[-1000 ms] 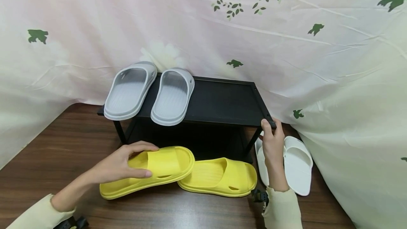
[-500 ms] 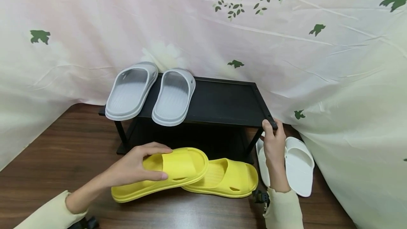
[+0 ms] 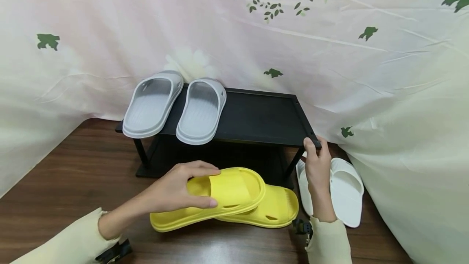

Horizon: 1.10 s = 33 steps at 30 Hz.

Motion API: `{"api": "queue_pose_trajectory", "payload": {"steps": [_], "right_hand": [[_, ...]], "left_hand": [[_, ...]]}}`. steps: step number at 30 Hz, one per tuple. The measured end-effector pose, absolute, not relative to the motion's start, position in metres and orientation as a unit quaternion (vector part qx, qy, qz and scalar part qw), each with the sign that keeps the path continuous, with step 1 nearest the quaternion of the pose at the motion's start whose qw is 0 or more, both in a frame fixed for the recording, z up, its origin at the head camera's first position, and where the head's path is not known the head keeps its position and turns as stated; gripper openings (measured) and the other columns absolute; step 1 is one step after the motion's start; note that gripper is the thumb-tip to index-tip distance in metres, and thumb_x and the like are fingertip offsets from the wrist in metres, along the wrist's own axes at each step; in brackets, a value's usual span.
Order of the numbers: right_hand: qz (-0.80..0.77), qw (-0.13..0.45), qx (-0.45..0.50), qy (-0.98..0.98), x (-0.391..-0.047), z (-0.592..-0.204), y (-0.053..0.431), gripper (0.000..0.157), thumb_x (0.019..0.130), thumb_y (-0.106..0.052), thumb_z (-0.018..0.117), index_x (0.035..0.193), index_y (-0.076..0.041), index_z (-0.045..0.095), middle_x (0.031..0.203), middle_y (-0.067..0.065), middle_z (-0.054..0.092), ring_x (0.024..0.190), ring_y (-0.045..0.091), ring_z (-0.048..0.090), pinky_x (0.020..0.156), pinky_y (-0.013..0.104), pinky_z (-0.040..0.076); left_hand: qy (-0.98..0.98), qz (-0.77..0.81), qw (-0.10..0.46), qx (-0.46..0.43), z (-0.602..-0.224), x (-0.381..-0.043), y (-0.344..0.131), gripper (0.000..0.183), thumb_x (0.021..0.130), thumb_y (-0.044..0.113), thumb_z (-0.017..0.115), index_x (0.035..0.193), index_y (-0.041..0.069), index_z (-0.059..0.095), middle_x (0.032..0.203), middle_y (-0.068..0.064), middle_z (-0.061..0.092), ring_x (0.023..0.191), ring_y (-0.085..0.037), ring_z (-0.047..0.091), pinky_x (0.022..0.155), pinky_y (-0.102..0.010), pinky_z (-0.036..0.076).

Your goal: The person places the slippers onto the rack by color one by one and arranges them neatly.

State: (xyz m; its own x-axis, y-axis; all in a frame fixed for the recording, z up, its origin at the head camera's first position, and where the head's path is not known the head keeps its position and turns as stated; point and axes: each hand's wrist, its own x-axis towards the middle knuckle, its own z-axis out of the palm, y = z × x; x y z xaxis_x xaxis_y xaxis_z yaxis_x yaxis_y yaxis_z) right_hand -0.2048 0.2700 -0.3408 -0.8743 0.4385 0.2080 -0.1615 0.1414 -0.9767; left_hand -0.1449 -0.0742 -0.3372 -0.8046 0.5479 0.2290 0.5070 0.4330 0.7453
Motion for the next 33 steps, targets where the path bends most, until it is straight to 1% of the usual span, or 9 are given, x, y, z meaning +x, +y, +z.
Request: {"api": "queue_pose_trajectory", "payload": {"steps": [8, 17, 19, 22, 24, 26, 29, 31, 33], "right_hand": [[0.658, 0.234, -0.094, -0.710, -0.209, -0.340, 0.272, 0.014, 0.103, -0.028, 0.054, 0.111, -0.018, 0.058, 0.114, -0.001, 0.055, 0.106, 0.011, 0.055, 0.076, 0.017, 0.054], [0.647, 0.229, -0.098, -0.721, -0.210, -0.341, 0.273, 0.014, 0.103, -0.028, 0.053, 0.113, -0.019, 0.057, 0.112, -0.001, 0.055, 0.103, 0.010, 0.056, 0.077, 0.018, 0.055], [0.639, 0.228, -0.102, -0.727, -0.209, -0.341, 0.273, 0.015, 0.104, -0.029, 0.053, 0.115, -0.021, 0.057, 0.112, -0.003, 0.054, 0.104, 0.010, 0.055, 0.084, 0.022, 0.056], [0.609, 0.233, -0.114, -0.749, -0.209, -0.341, 0.272, 0.021, 0.104, -0.033, 0.050, 0.120, -0.020, 0.057, 0.114, -0.003, 0.054, 0.109, 0.011, 0.052, 0.099, 0.027, 0.047], [0.588, 0.236, -0.119, -0.765, -0.208, -0.340, 0.272, 0.031, 0.105, -0.035, 0.048, 0.125, -0.014, 0.056, 0.117, -0.002, 0.053, 0.110, 0.011, 0.048, 0.101, 0.029, 0.040], [0.569, 0.237, -0.123, -0.778, -0.208, -0.340, 0.273, 0.043, 0.105, -0.037, 0.047, 0.136, -0.008, 0.053, 0.115, -0.001, 0.052, 0.104, 0.011, 0.049, 0.093, 0.027, 0.039], [0.560, 0.240, -0.118, -0.784, -0.207, -0.342, 0.274, 0.054, 0.105, -0.036, 0.049, 0.148, -0.004, 0.045, 0.106, -0.003, 0.054, 0.087, 0.006, 0.053, 0.080, 0.016, 0.043], [0.569, 0.258, -0.099, -0.774, -0.206, -0.344, 0.274, 0.050, 0.105, -0.028, 0.052, 0.148, -0.003, 0.046, 0.098, -0.008, 0.056, 0.079, 0.004, 0.053, 0.072, 0.012, 0.045], [0.582, 0.285, -0.072, -0.758, -0.206, -0.346, 0.275, 0.035, 0.104, -0.015, 0.056, 0.137, -0.005, 0.055, 0.093, -0.012, 0.058, 0.078, 0.003, 0.054, 0.071, 0.010, 0.045]], "left_hand": [[0.845, 0.453, 0.021, 0.284, -0.325, -0.144, -0.058, 0.062, 0.079, 0.053, 0.083, 0.131, 0.022, 0.070, 0.129, 0.007, 0.064, 0.124, -0.012, 0.055, 0.105, -0.040, 0.044], [0.839, 0.467, 0.004, 0.280, -0.305, -0.140, -0.047, 0.058, 0.079, 0.053, 0.082, 0.129, 0.025, 0.071, 0.128, 0.009, 0.065, 0.122, -0.007, 0.055, 0.103, -0.036, 0.046], [0.841, 0.463, 0.005, 0.280, -0.299, -0.139, -0.044, 0.059, 0.080, 0.055, 0.081, 0.129, 0.025, 0.071, 0.127, 0.010, 0.066, 0.122, -0.006, 0.056, 0.102, -0.035, 0.047], [0.844, 0.459, 0.004, 0.279, -0.290, -0.140, -0.040, 0.060, 0.080, 0.056, 0.080, 0.130, 0.023, 0.071, 0.125, 0.012, 0.067, 0.120, -0.005, 0.057, 0.101, -0.033, 0.048], [0.845, 0.455, 0.000, 0.280, -0.284, -0.141, -0.036, 0.061, 0.080, 0.057, 0.080, 0.130, 0.023, 0.071, 0.123, 0.014, 0.068, 0.119, -0.003, 0.057, 0.099, -0.031, 0.048], [0.845, 0.453, -0.006, 0.284, -0.278, -0.142, -0.033, 0.061, 0.081, 0.057, 0.079, 0.130, 0.022, 0.071, 0.122, 0.014, 0.069, 0.117, -0.003, 0.058, 0.096, -0.029, 0.049], [0.845, 0.447, -0.013, 0.294, -0.268, -0.143, -0.027, 0.062, 0.081, 0.058, 0.078, 0.130, 0.021, 0.071, 0.119, 0.013, 0.070, 0.110, -0.002, 0.060, 0.088, -0.027, 0.052], [0.842, 0.447, -0.014, 0.301, -0.261, -0.146, -0.023, 0.063, 0.082, 0.058, 0.078, 0.130, 0.019, 0.071, 0.115, 0.012, 0.072, 0.103, -0.002, 0.061, 0.082, -0.026, 0.053], [0.838, 0.452, -0.015, 0.305, -0.256, -0.149, -0.019, 0.063, 0.082, 0.057, 0.078, 0.130, 0.018, 0.071, 0.110, 0.013, 0.073, 0.097, -0.002, 0.062, 0.078, -0.025, 0.053]]}}
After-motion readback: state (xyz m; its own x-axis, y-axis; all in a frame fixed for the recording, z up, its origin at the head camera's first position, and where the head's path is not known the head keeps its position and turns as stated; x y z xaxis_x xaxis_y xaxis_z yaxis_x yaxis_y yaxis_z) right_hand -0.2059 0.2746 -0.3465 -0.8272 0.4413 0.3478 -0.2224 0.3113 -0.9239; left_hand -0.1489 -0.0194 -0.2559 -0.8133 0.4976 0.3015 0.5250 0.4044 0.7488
